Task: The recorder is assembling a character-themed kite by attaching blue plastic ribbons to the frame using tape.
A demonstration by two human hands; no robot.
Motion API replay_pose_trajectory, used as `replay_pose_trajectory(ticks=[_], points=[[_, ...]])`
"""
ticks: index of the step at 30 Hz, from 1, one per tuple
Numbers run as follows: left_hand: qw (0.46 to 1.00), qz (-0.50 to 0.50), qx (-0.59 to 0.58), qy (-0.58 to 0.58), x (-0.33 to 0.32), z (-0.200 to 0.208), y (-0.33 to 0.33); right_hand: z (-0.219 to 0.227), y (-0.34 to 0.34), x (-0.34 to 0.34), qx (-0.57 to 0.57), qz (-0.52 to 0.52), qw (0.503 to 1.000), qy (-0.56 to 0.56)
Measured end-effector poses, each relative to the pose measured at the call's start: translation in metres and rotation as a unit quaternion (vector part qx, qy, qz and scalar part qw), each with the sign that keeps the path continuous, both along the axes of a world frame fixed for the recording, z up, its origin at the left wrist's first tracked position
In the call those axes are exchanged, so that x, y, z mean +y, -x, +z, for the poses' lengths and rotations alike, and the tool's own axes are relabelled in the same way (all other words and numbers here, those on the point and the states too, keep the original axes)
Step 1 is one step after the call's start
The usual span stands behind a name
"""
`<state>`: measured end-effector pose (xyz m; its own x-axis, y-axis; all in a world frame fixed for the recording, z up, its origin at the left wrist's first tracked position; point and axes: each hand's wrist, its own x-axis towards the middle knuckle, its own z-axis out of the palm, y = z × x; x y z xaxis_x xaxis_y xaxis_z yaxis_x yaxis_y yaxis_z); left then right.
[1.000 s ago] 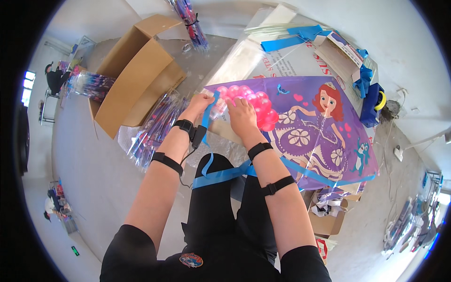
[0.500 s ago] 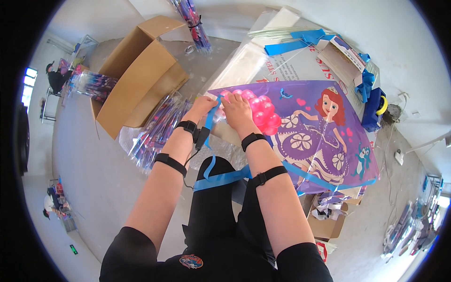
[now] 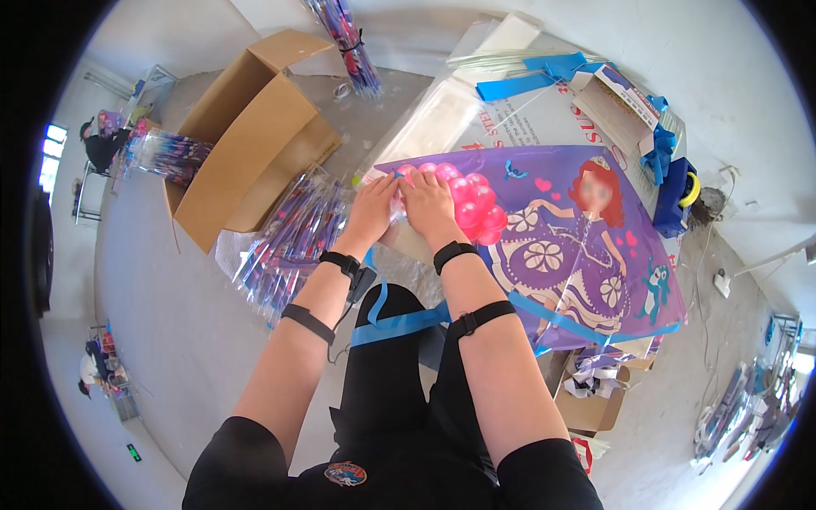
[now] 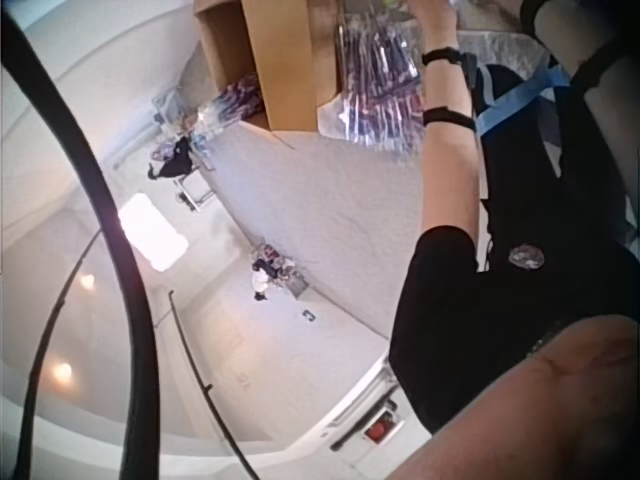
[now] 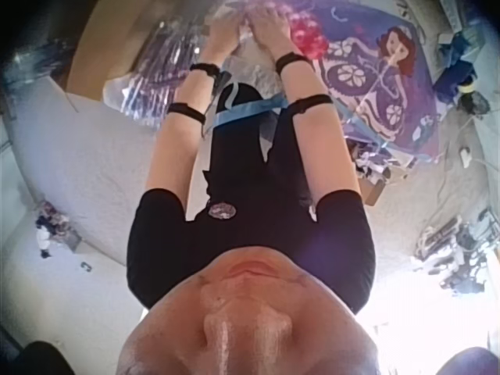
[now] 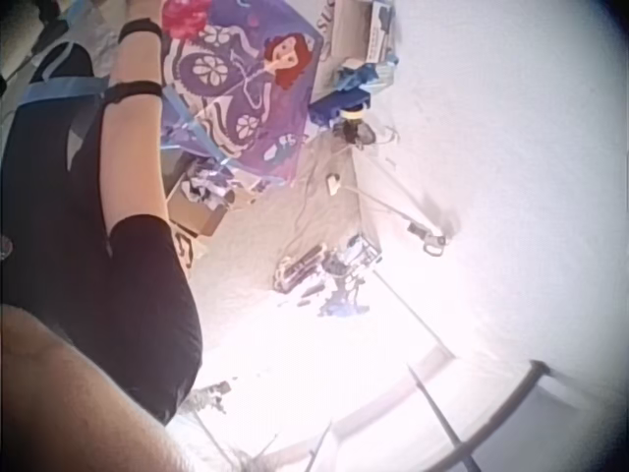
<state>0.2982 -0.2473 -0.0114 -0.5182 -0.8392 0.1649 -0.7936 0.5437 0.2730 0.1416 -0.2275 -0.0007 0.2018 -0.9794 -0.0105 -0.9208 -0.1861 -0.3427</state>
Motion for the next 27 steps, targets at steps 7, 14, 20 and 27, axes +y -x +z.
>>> replay_pose_trajectory(ticks=[7,14,20,27], points=[[1.000,-0.005,-0.014,-0.013,0.0026,-0.0081,-0.0002,-0.0049,0.0044,0.0030,-0.007,-0.004,1.000,0.022],[0.999,-0.003,-0.031,-0.032,0.0000,-0.0031,-0.0003,-0.0047,0.0030,0.0035,-0.008,-0.010,1.000,0.022],[0.998,0.005,-0.036,-0.047,-0.0009,-0.0012,0.0031,-0.0048,0.0032,0.0030,-0.001,-0.010,1.000,0.007],[0.999,-0.017,-0.042,-0.026,-0.0017,-0.0041,-0.0004,-0.0068,0.0015,0.0036,-0.022,-0.016,1.000,0.015]])
